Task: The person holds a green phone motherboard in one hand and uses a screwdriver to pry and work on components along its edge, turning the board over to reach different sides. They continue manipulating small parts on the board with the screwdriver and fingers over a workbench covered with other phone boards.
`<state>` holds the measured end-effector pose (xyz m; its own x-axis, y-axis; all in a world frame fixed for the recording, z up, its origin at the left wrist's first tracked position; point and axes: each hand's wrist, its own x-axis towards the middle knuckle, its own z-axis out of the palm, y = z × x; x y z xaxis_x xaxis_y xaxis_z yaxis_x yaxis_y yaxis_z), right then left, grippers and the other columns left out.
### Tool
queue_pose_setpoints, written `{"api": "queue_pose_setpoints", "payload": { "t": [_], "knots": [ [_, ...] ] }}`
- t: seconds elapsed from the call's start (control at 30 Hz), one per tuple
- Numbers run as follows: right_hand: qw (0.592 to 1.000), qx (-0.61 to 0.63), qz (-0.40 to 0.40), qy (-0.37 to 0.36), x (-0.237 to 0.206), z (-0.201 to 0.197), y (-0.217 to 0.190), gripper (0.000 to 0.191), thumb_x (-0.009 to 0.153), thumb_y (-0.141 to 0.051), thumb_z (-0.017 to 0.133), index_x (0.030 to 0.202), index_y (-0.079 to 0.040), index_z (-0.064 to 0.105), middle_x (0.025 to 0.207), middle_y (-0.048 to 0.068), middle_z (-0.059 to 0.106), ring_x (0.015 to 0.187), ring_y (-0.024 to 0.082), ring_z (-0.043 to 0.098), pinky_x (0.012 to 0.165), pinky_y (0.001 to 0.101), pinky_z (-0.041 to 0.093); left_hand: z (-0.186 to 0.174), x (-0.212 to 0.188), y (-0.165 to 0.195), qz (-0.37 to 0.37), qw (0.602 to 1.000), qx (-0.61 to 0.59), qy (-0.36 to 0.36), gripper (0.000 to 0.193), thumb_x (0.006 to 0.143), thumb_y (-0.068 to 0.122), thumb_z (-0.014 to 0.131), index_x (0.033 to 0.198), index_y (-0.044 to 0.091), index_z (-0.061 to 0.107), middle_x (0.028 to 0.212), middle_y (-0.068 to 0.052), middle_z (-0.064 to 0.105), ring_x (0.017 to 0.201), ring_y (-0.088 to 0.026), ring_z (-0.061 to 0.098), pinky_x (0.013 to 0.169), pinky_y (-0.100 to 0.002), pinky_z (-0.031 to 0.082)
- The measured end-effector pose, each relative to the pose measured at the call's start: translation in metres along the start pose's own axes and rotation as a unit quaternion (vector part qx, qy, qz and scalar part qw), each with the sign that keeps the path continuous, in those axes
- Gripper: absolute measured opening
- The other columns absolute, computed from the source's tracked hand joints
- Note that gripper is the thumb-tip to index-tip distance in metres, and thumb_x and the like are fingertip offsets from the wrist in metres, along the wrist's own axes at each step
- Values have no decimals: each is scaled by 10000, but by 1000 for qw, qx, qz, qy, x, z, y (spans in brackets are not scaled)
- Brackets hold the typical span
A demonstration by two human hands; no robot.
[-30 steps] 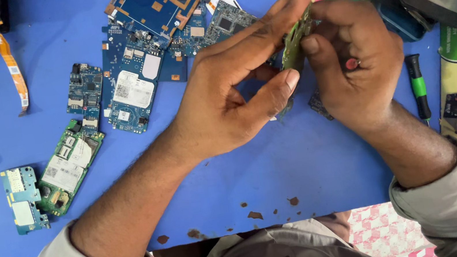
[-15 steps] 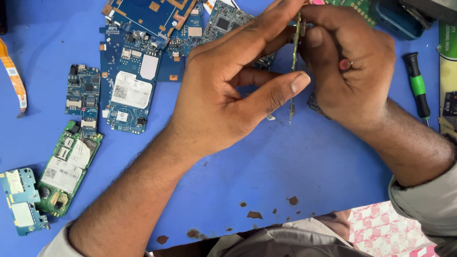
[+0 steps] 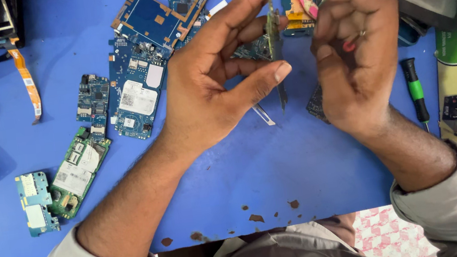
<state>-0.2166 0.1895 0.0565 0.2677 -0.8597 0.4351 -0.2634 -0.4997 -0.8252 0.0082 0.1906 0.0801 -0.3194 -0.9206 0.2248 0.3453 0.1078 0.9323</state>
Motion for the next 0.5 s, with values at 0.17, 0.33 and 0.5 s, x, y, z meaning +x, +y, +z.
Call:
{"api": "queue_pose_setpoints", "payload": {
  "t": [0.17,0.33,0.5],
  "knots": [
    [999,7,-5,47,2,4,6,210,1258,10,467,1439,-58,383,1099,85,493,767,87,484,690,210,446,2,3,3,-6,1000,-14,25,710,971,-87,726,1558,-6,334,1628,-174,437,1474,-230,535,1119,-330,592],
    [998,-37,-48,33,4,0,2,430,1200,-240,497,1567,-64,358,974,53,573,711,54,538,638,189,449,3,2,3,8,1000,-14,26,708,986,-93,733,1573,-5,347,1628,-181,457,1435,-220,534,1114,-317,608],
    [988,-149,-36,-19,6,-1,-5,464,1211,-173,510,1619,-44,331,1023,55,560,854,120,524,781,239,448,1,2,1,-4,999,-3,41,679,966,-53,727,1540,-15,366,1584,-180,489,1428,-231,570,1085,-338,622]
  ]
}}
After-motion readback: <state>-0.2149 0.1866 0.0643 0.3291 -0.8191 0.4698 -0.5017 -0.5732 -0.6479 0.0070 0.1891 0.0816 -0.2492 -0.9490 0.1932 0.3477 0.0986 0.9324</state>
